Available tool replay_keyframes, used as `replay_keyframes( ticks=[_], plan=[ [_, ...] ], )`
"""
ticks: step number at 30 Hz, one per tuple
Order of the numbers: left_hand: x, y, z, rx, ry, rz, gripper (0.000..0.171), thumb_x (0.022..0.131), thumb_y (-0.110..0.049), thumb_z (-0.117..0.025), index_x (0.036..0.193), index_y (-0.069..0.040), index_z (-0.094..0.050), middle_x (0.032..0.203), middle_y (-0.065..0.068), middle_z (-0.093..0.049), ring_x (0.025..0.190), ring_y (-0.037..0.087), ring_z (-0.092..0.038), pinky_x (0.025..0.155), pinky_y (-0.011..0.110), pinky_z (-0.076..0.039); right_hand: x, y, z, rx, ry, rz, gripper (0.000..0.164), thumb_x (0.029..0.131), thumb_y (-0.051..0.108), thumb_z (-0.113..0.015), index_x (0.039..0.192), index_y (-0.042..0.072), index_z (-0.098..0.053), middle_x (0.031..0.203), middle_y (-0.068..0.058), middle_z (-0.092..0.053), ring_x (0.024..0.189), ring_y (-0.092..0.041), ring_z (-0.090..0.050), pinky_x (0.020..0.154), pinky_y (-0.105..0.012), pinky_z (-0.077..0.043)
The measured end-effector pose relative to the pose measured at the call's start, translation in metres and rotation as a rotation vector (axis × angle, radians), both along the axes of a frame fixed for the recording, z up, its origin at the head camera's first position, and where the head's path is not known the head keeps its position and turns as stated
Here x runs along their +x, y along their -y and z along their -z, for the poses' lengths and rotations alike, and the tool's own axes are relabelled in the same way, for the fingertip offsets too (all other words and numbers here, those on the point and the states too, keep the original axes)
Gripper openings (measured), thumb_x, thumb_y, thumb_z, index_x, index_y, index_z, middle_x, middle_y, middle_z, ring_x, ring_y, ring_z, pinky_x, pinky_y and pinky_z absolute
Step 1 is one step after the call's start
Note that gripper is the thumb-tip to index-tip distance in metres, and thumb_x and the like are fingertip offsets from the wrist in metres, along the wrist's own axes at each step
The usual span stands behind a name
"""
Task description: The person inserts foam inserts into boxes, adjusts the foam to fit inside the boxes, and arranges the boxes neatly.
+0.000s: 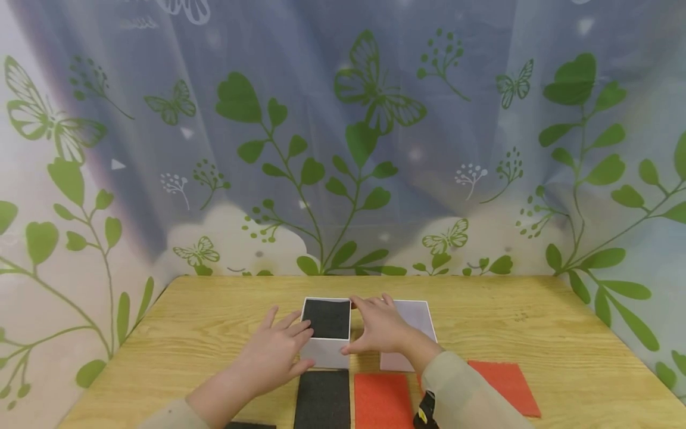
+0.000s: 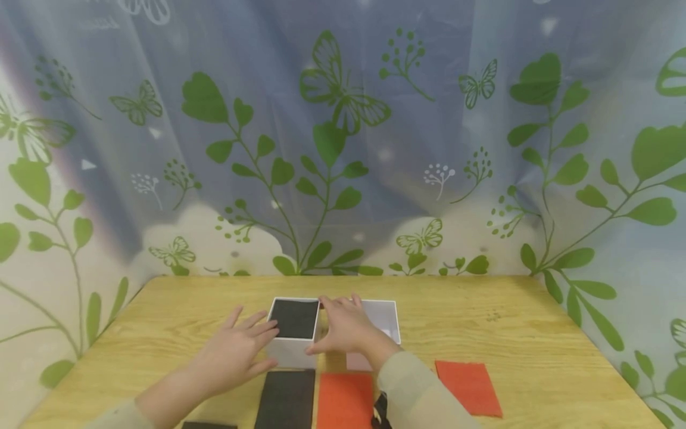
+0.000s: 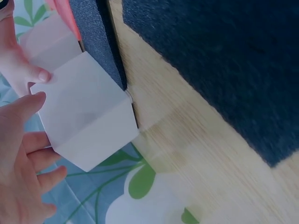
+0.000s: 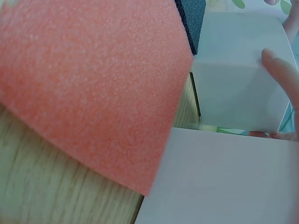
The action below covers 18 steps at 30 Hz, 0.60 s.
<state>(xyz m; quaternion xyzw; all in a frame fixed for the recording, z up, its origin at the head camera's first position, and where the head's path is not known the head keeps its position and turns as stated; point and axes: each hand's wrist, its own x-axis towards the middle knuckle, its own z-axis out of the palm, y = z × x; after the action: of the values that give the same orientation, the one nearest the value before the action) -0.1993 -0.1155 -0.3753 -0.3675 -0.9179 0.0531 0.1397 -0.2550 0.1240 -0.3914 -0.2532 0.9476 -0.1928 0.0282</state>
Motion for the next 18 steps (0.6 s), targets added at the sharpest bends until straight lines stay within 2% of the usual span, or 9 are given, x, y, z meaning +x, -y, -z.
replay_keyframes(
  ticks=[8,18],
  plan=[
    [0.000,-0.019,0.001,0.033,0.115,0.066,0.057,0.089,-0.047,-0.058,0.133,-0.012,-0.053,0.136,0.008,-0.049,0.127,0.026,-0.043,0.099,0.059,-0.029,0.001,0.000,0.000,0.000,-0.007,0.000,0.103,0.067,0.060,-0.074,0.145,0.007,-0.031,0.133,-0.009,-0.050,0.126,-0.029,-0.038,0.108,-0.054,-0.005],
    [-0.010,-0.026,0.009,0.079,0.219,0.083,0.057,0.089,-0.046,-0.058,0.138,-0.017,-0.048,0.142,0.008,-0.042,0.127,0.026,-0.042,0.098,0.060,-0.030,0.001,0.000,0.000,0.008,-0.029,-0.004,0.103,0.066,0.059,-0.074,0.144,0.007,-0.032,0.132,-0.009,-0.051,0.125,-0.029,-0.040,0.108,-0.054,-0.006]
  ],
)
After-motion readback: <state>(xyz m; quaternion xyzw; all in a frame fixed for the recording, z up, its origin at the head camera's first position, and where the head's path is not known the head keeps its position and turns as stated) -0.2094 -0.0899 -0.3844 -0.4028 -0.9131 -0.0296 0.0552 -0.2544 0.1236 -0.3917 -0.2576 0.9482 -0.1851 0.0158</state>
